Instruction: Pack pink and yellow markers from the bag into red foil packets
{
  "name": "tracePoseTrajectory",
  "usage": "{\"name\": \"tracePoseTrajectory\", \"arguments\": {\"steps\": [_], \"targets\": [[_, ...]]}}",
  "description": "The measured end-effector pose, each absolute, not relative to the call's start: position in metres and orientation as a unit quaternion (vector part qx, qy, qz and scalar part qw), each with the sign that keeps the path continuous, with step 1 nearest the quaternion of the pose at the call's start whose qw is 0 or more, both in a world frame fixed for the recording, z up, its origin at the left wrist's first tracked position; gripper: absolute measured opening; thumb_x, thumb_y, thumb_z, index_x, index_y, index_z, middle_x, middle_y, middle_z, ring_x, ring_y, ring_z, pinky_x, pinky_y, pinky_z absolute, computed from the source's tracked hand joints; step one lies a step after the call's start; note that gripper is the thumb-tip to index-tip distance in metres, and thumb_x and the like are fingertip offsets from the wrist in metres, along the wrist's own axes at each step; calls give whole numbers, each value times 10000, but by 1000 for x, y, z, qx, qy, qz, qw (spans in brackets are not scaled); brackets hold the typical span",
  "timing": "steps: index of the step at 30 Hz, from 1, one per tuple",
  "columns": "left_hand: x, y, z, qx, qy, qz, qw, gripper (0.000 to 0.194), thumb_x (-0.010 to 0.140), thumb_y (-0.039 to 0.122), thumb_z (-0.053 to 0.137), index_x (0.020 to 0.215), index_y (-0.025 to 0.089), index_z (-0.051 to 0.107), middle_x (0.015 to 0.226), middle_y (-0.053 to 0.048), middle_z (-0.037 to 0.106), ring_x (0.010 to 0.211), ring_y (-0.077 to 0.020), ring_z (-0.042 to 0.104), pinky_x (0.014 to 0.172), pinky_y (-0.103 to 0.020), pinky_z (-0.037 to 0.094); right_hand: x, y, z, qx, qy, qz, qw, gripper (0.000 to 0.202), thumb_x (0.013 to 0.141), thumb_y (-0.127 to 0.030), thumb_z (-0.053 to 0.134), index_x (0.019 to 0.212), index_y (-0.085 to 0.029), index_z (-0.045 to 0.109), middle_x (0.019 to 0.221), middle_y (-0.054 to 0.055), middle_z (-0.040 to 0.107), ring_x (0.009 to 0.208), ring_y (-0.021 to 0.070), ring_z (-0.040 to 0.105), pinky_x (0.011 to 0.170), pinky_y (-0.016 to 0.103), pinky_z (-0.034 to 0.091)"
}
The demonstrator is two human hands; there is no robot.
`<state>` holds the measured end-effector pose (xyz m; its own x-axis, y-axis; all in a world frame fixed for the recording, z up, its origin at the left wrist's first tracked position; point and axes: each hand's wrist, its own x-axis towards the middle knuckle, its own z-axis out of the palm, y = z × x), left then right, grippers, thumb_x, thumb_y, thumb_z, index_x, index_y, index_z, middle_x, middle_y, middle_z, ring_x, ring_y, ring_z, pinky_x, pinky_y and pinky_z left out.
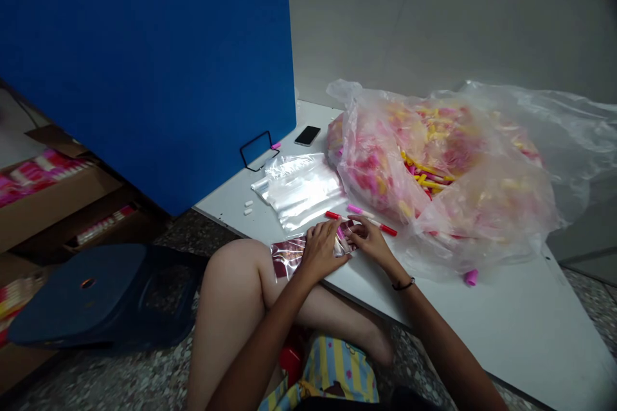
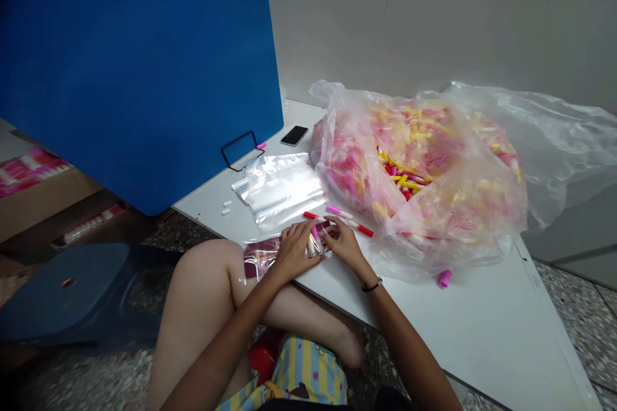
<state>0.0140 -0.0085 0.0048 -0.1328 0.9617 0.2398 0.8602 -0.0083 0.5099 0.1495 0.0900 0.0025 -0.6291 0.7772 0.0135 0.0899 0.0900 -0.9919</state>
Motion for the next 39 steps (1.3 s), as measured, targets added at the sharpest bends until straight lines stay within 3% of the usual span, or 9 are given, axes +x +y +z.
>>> {"name": "tracePoseTrajectory", "arguments": {"steps": [3,7,10,17,21,25,29,33,39], "targets": [[13,-9,5,653,704,265,86,891,692,422,719,1440,268,259,1366,-87,459,1240,-289,396,1029,-445,280,160,98,9,-318,-700,571,287,457,818,-326,521,1244,-177,446,859,58,690,658,173,657,621,318,552],[12,-13,10,663,706,232,93,921,684,440,722,1449,248,247,1385,-112,438,1263,-305,378,1052,-480,258,183,118,12,-423,-830,209,296,225,778,-122,437,938,-144,595,911,122,672,815,223,634,744,361,502],[12,-16,16,660,716,197,115,956,658,456,739,1450,235,251,1426,-144,394,1319,-347,319,1089,-556,171,193,127,8,-445,-855,116,239,215,693,-44,456,817,-130,608,839,141,655,828,249,611,731,350,468],[20,-9,19,669,703,214,109,908,657,417,747,1423,238,295,1448,-126,376,1321,-332,328,1099,-558,180,185,118,19,-345,-804,337,349,454,853,-286,505,1279,-153,425,719,-1,579,603,140,544,572,248,440],[21,-7,10,670,697,243,83,872,676,397,729,1417,240,298,1432,-101,403,1287,-296,367,1078,-498,235,179,112,28,-303,-682,507,430,323,887,-415,492,1091,-176,568,724,15,615,572,119,559,588,258,475],[20,-7,5,668,693,259,74,854,681,396,722,1412,239,308,1418,-96,422,1268,-287,384,1055,-465,252,170,108,24,-300,-530,670,425,349,771,-470,625,981,-202,550,756,29,665,557,141,599,535,258,476],[20,-8,4,665,693,271,68,863,672,381,735,1409,239,309,1400,-93,439,1257,-277,394,1048,-448,255,163,105,15,-358,-561,648,371,371,724,-522,668,787,-168,579,498,-29,547,364,84,424,376,200,312],[20,-8,4,664,691,277,67,874,665,389,746,1407,243,309,1388,-87,451,1255,-272,396,1038,-442,265,159,103,6,-375,-675,540,334,388,707,-523,680,693,-139,625,531,0,555,455,107,482,439,219,376],[19,-8,3,664,692,277,65,871,657,378,752,1400,236,322,1392,-86,451,1243,-276,406,1036,-443,268,160,106,-4,-374,-687,517,347,555,719,-442,647,1173,-157,503,652,-24,577,480,124,540,438,225,430]]}}
